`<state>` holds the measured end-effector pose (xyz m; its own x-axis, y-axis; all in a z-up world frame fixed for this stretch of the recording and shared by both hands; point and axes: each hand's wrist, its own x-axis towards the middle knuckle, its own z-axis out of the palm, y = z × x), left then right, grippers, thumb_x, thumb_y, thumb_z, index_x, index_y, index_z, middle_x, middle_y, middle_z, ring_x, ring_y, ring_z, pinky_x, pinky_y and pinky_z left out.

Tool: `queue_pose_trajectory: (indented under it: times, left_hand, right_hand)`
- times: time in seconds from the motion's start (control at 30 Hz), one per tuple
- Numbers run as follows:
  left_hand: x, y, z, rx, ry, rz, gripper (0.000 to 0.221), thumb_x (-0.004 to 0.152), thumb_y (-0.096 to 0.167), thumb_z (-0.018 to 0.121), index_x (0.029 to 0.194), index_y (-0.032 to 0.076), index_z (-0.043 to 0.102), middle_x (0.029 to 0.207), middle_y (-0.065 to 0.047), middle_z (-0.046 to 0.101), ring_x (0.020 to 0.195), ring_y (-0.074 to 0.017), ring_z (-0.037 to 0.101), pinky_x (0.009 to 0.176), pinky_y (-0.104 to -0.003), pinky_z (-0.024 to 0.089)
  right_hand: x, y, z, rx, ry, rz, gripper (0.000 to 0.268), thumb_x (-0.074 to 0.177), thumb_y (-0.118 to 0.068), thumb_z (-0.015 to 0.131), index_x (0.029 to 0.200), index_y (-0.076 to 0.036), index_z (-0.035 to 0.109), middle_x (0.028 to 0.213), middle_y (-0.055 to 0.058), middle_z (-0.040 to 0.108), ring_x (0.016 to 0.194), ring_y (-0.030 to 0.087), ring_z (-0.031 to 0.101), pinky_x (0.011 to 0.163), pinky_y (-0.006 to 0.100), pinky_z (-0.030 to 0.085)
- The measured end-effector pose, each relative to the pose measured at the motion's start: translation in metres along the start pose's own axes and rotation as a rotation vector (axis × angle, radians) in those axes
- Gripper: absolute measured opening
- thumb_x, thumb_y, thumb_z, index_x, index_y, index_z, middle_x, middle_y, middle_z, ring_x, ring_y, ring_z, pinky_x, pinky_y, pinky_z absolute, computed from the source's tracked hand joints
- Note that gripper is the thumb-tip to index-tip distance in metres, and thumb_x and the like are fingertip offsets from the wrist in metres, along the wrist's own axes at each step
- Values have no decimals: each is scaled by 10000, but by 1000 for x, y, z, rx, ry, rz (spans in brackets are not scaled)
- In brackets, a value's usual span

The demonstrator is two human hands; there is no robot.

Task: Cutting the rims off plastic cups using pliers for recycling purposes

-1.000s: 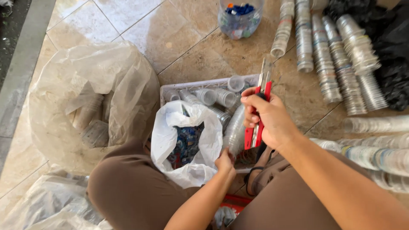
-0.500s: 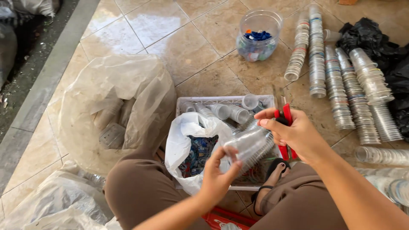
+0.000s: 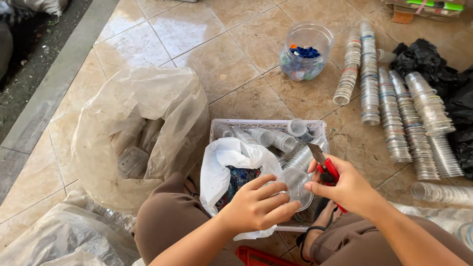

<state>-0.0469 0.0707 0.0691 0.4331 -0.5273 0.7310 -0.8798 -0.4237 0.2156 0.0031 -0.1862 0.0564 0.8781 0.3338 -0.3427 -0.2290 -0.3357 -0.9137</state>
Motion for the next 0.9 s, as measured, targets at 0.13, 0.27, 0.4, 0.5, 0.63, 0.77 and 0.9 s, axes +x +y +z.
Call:
queue_pose_trajectory:
  times: [0.13,0.27,0.4,0.5,0.63,0.77,0.9]
  left_hand:
    - [-14,-7,15,-51,91,-127,181,891,125,803,1046,103,712,1172,-89,631,1172,-292,629,1046,-454,538]
    - [-20,-11,20,-372,174,-497,1045,702,200,925,1516,89,280,1618,-263,291,1506,-460,394,1238,-551,411]
    - [-9,-17,6,-359,29,-532,797,672,278,912,1322,28,526,1312,-118,652,1239,-290,655,1242,-560,316]
    - [-11,-19,9,-274,62,-526,680,719,271,889,1267,47,553,1182,-115,689,1100,-268,677,1202,-522,359]
    - [-14,-26,12,-111,195,-487,677,734,273,908,1214,11,509,1123,-128,656,1034,-281,687,1167,-559,440]
    - [-16,-34,12,75,204,-513,543,883,353,784,1270,40,567,1254,-146,598,1152,-310,624,1197,-567,400]
    - [-19,-43,16,134,167,-509,440,943,331,723,1281,100,561,1413,-59,575,1295,-270,564,1238,-564,313]
  right_hand:
    - [6,-3,12,138,55,81,224,798,16,804,1006,7,720,686,108,668,583,177,555,516,294,399]
    - [6,-14,19,249,68,161,187,819,40,785,992,46,714,641,201,660,494,195,481,429,295,325]
    - [1,-22,24,115,53,205,209,813,0,796,1014,29,747,639,200,676,475,214,475,452,317,351]
    - [2,-12,17,226,-28,66,274,967,-150,606,1205,-18,641,735,168,667,506,194,499,460,322,403]
    - [-7,-19,9,264,-101,-42,321,1053,-340,434,1045,-30,519,706,155,663,467,221,585,455,335,461]
    - [-22,-28,19,33,-85,-96,299,1023,-204,508,929,7,698,516,120,667,442,195,574,459,315,460]
    - [-24,-21,38,36,-61,96,307,1010,-221,536,955,32,702,564,157,685,419,225,582,419,345,474]
